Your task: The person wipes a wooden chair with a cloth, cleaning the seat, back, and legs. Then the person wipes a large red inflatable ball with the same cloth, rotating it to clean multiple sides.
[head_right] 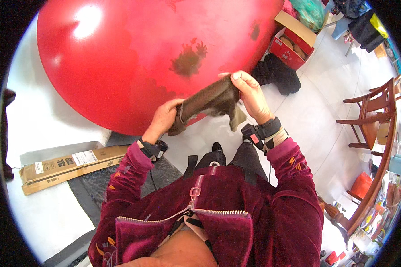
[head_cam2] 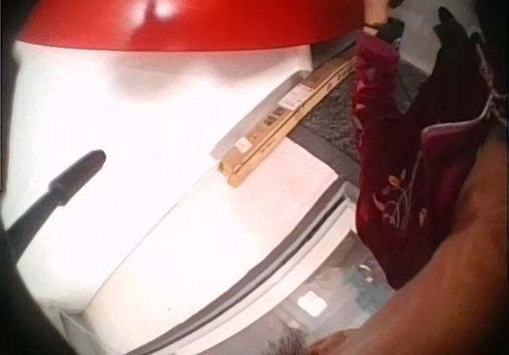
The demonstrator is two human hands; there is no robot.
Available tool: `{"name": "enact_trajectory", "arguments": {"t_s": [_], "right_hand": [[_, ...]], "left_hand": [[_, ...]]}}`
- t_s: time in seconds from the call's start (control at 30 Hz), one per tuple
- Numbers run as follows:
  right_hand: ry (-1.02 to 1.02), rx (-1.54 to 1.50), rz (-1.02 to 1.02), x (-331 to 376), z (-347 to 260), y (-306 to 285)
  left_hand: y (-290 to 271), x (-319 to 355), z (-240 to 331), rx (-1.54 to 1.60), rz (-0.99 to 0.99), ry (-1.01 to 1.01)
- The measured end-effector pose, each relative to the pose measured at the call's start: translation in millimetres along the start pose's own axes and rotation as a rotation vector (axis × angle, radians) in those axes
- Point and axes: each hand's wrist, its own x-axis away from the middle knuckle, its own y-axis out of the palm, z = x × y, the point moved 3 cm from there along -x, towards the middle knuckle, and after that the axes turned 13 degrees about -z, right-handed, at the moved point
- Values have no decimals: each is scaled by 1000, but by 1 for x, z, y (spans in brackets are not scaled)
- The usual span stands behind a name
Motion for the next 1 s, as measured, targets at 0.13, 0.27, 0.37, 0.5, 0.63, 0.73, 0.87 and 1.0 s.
{"name": "enact_trajectory", "arguments": {"t_s": [0.13,0.27,0.37,0.5,0.63,0.73,0.87,1.0], "right_hand": [[-100,347,107,-10,-35,-10],[-204,219,0,-12,-71,-23],[-256,297,58,-4,-95,-31],[-274,414,98,11,-118,-43],[-336,505,98,26,-128,-54],[-299,497,166,35,-138,-70],[-293,567,310,43,-153,-96],[-234,689,305,46,-154,-111]], "left_hand": [[-25,-12,17,408,62,-17],[-45,-23,66,475,56,202],[-31,-36,98,217,114,126],[-16,-53,121,-45,235,233],[-11,-71,131,-303,332,274],[-10,-84,136,326,148,291],[-10,-85,145,726,45,347],[-13,-93,149,335,146,422]]}}
